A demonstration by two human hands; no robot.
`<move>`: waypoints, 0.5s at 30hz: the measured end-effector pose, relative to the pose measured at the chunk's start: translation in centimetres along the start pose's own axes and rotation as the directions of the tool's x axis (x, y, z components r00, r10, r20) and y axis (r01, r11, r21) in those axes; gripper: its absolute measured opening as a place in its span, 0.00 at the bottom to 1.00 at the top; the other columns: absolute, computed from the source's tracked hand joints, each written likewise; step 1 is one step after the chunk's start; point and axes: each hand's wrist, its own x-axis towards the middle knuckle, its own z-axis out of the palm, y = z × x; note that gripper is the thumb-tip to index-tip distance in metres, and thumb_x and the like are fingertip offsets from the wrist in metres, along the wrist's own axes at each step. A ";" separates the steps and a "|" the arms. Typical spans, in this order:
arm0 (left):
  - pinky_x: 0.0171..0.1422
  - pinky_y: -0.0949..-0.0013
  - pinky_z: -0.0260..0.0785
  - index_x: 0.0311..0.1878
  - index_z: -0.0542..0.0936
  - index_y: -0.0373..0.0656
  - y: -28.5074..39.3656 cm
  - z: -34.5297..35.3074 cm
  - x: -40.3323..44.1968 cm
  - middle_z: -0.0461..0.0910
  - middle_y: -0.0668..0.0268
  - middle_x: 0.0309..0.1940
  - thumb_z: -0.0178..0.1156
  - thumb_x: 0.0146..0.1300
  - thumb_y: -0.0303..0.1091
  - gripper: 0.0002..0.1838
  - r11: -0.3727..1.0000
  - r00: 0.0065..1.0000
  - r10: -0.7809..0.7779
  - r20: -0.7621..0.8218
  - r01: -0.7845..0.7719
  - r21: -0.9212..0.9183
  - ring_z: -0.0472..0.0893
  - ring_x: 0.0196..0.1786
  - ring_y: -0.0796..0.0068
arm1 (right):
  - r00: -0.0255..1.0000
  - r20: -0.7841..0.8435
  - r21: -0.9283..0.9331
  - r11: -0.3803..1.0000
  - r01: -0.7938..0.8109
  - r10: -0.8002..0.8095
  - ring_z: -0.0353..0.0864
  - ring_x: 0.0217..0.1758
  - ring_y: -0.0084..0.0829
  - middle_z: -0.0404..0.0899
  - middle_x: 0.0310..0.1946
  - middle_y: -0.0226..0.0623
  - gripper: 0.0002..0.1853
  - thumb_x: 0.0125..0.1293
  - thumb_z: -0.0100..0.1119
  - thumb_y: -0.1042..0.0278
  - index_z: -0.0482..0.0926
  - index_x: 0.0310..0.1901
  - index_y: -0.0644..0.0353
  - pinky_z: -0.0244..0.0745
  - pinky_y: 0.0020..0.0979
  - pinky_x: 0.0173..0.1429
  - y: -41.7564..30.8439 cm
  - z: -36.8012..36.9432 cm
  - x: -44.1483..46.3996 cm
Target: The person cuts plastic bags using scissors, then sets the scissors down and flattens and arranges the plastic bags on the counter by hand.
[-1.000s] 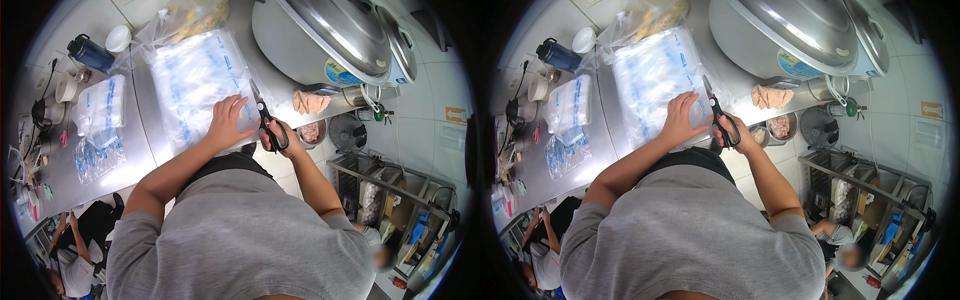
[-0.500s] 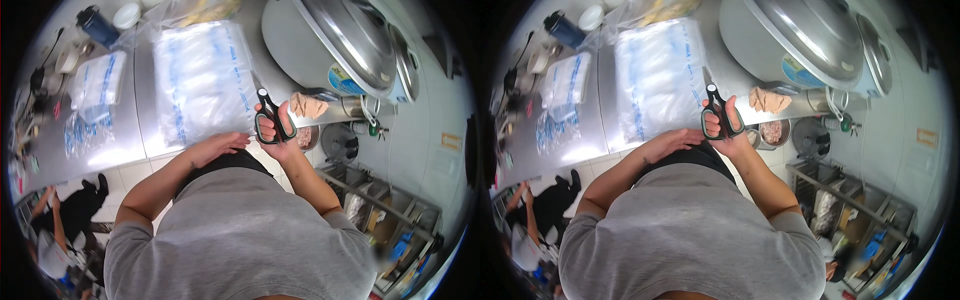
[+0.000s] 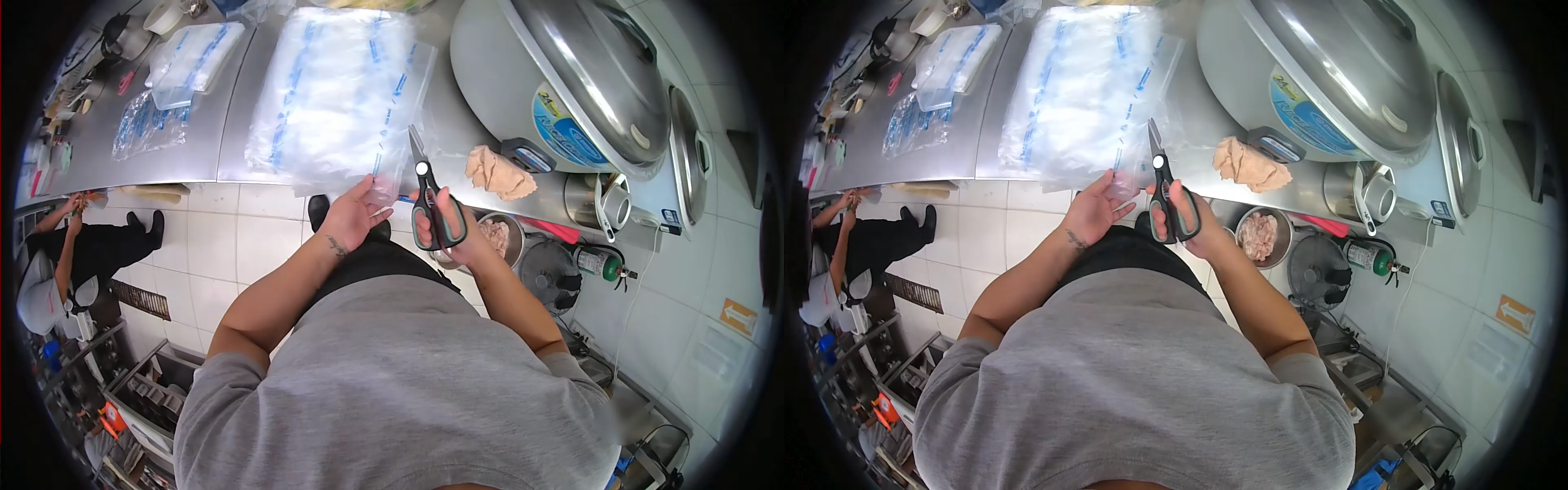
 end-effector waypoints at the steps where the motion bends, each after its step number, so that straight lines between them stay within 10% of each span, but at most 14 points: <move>1: 0.66 0.58 0.60 0.65 0.70 0.46 -0.6 0.0 0.2 0.76 0.64 0.59 0.51 0.71 0.55 0.28 0.997 0.998 0.025 -0.049 -0.021 0.079 0.73 0.63 0.67 | 1.000 -0.017 -0.070 0.997 0.017 -0.018 0.73 0.28 0.25 0.72 0.28 0.30 0.37 0.68 0.44 0.30 0.69 0.57 0.62 0.71 0.28 0.34 0.5 -0.5 0.1; 11: 0.58 0.65 0.64 0.61 0.73 0.50 -2.6 2.2 -0.3 0.78 0.69 0.51 0.53 0.71 0.53 0.23 0.988 0.986 -0.088 -0.138 0.104 0.113 0.76 0.52 0.73 | 0.993 0.035 0.159 0.982 0.107 -0.113 0.77 0.35 0.31 0.74 0.31 0.33 0.36 0.65 0.43 0.26 0.70 0.47 0.58 0.73 0.33 0.43 3.5 -3.0 2.0; 15: 0.56 0.67 0.61 0.59 0.75 0.54 -2.2 1.4 0.4 0.78 0.74 0.50 0.55 0.70 0.54 0.21 0.981 0.959 0.118 -0.257 -0.072 0.180 0.74 0.51 0.76 | 0.996 0.026 0.155 0.984 0.084 -0.089 0.75 0.39 0.33 0.71 0.34 0.33 0.39 0.64 0.36 0.21 0.67 0.49 0.56 0.69 0.35 0.49 2.5 -2.2 2.0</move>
